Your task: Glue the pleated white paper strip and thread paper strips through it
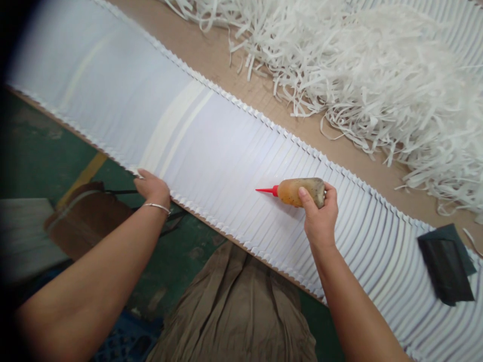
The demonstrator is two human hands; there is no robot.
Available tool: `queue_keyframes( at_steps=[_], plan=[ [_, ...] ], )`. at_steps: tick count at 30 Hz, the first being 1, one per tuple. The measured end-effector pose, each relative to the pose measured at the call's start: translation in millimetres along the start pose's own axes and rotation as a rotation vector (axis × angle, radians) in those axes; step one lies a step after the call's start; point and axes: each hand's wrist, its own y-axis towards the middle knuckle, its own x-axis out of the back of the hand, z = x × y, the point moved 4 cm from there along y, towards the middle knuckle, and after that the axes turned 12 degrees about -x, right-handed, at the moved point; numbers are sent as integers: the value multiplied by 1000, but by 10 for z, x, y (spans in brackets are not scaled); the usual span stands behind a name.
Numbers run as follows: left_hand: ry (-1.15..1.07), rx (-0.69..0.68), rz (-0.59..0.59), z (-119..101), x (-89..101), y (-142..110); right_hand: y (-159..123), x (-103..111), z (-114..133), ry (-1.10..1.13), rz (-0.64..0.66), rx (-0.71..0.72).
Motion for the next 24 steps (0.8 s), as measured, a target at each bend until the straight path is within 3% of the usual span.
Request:
queue_keyframes(
  at_steps=[8,13,17,21,23,24],
  plan=[
    [-30,-9,3,22,-15,3,-707,-33,-107,-289,33,-14],
    [-29,-2,1,17,0,-1,-983,-119,-87,-367,129,88],
    [-31,-1,-7,13,3,-6,-1028,-125,-32,-400,178,254],
    [12,-12,-3,13,-4,-6,-923,-77,177,-267,235,492],
    [24,-8,-3,23,-8,1,-764,-16,346,-180,174,546],
    [24,-7,-4,29,-9,6,-635,18,422,-152,111,503]
  ],
)
